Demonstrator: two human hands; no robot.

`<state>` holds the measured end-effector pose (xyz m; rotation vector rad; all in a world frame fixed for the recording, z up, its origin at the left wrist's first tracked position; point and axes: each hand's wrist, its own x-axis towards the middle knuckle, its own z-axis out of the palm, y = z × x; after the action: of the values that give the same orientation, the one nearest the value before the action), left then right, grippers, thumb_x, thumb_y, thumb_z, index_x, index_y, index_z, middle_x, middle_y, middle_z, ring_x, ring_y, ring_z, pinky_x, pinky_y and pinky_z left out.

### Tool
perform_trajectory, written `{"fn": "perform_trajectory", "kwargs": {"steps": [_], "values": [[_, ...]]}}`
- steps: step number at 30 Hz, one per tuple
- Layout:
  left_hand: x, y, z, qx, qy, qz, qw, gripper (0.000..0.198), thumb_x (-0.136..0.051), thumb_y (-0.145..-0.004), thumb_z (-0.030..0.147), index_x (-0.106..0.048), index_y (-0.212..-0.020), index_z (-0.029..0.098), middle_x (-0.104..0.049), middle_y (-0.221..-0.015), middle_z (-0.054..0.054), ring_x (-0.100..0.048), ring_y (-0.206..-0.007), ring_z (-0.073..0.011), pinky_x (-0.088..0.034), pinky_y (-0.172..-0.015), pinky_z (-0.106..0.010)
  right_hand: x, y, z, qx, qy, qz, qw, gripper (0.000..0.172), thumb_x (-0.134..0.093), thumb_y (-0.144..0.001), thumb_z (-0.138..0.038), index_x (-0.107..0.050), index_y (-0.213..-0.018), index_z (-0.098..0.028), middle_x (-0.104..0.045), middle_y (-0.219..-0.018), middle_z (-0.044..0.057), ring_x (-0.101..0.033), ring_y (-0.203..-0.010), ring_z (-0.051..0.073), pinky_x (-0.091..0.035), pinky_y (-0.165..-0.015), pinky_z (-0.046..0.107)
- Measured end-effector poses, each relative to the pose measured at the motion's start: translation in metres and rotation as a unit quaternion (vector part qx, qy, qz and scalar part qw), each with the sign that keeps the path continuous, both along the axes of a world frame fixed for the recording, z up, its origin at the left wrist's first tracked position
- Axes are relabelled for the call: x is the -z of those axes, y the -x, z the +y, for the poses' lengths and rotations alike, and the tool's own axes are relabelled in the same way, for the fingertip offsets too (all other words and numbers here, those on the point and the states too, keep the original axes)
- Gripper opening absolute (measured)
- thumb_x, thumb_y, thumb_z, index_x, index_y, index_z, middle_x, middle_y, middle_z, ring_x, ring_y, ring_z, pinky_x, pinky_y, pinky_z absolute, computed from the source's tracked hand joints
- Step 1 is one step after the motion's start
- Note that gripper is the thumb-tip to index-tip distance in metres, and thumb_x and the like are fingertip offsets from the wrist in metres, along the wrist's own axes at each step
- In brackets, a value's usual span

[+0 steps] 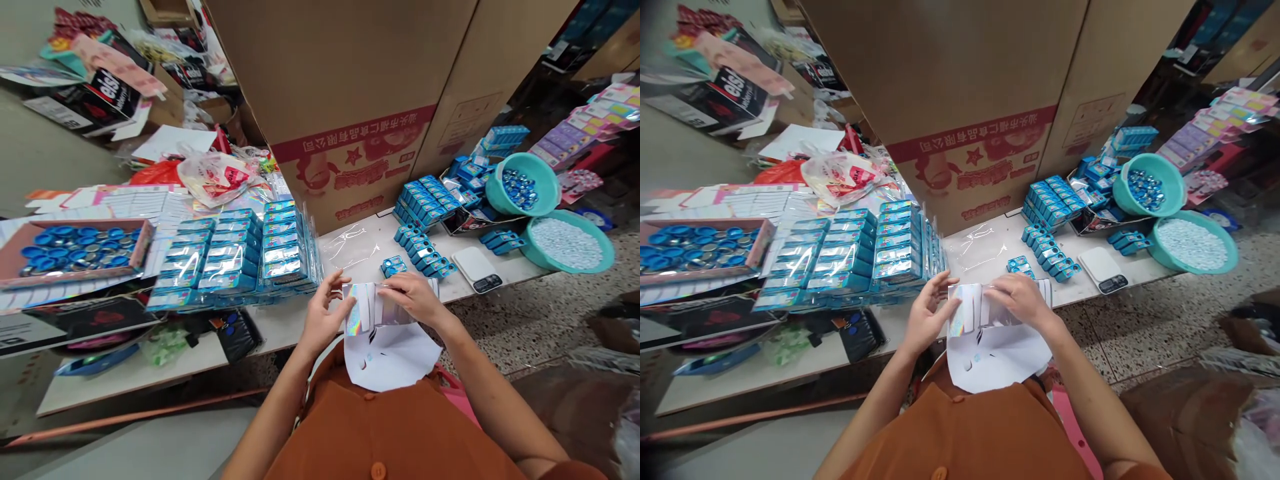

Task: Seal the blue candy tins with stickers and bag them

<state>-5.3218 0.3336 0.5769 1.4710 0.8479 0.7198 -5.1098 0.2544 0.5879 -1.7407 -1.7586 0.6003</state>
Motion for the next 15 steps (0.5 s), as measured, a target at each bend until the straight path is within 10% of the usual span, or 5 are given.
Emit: {"fn": "perform_trajectory", "kwargs": {"steps": [7, 15], "values": [[-0.016, -0.015, -0.005, 0.017, 0.115, 0.021, 0.993, 0.034, -0.067, -0.076, 0.038, -0.066, -0.101, 0.014, -0.062, -0.070, -0.001, -0.052, -0.057, -0.0099, -0.041, -0.052, -0.020, -0.006, 0.006, -0.008, 0.006, -0.016, -0.018, 1.000, 0.033, -0.051, -0.091, -0.044, -0.067, -0.075, -0.020, -0.065, -0.071, 0.002, -0.056, -0.072, 0.014, -0.034, -0.072, 0.028], [-0.007, -0.024, -0.012, -0.051, 0.036, 0.034, 0.997, 0.027, -0.064, -0.078, 0.039, -0.063, -0.070, 0.013, -0.057, -0.063, 0.000, -0.047, -0.060, -0.0096, -0.038, -0.056, -0.020, -0.002, 0.008, -0.010, 0.067, -0.018, -0.008, 0.998, 0.027, -0.060, -0.086, -0.044, -0.067, -0.098, -0.022, -0.068, -0.086, 0.003, -0.059, -0.083, 0.018, -0.039, -0.079, 0.032]]}}
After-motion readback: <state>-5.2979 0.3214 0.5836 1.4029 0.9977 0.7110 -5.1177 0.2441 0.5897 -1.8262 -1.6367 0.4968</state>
